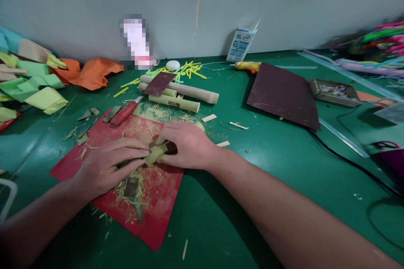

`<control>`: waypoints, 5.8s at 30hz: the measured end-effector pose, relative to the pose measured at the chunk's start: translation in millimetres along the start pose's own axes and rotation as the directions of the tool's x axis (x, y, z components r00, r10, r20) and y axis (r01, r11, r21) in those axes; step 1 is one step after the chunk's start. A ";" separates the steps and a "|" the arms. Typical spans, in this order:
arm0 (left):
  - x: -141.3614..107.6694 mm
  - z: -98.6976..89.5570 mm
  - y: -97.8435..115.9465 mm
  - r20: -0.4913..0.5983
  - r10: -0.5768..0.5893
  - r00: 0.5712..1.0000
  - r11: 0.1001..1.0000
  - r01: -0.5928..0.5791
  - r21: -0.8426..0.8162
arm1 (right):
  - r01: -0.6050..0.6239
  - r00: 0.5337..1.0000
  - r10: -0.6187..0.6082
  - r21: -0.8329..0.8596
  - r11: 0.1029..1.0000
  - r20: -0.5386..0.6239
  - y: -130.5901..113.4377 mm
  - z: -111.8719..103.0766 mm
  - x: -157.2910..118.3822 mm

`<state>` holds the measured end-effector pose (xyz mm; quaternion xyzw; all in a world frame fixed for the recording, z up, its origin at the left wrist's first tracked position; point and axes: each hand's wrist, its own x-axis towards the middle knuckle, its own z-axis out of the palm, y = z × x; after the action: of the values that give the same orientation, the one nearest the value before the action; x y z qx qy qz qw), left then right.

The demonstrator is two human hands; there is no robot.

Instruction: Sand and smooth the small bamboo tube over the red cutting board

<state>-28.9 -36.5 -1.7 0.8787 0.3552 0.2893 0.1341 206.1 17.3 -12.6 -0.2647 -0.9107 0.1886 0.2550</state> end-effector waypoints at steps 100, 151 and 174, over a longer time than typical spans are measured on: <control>5.6 15.9 6.4 -0.140 -0.154 0.978 0.983 0.138 -0.118 | -0.041 0.999 0.041 0.001 0.999 0.010 -2.9 -1.3 0.5; 2.4 6.5 -1.2 -0.063 0.013 0.998 1.000 -0.012 0.008 | -0.028 0.999 0.028 -0.023 0.999 -0.016 -2.6 0.0 0.3; -8.7 6.6 5.4 0.007 0.042 0.999 0.999 -0.042 0.024 | -0.036 0.999 0.036 -0.033 0.999 -0.011 -1.9 0.7 -1.0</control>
<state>-27.0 -46.6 -8.2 0.8885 0.3396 0.2851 0.1185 205.8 15.1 -12.7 -0.2863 -0.9075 0.1766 0.2517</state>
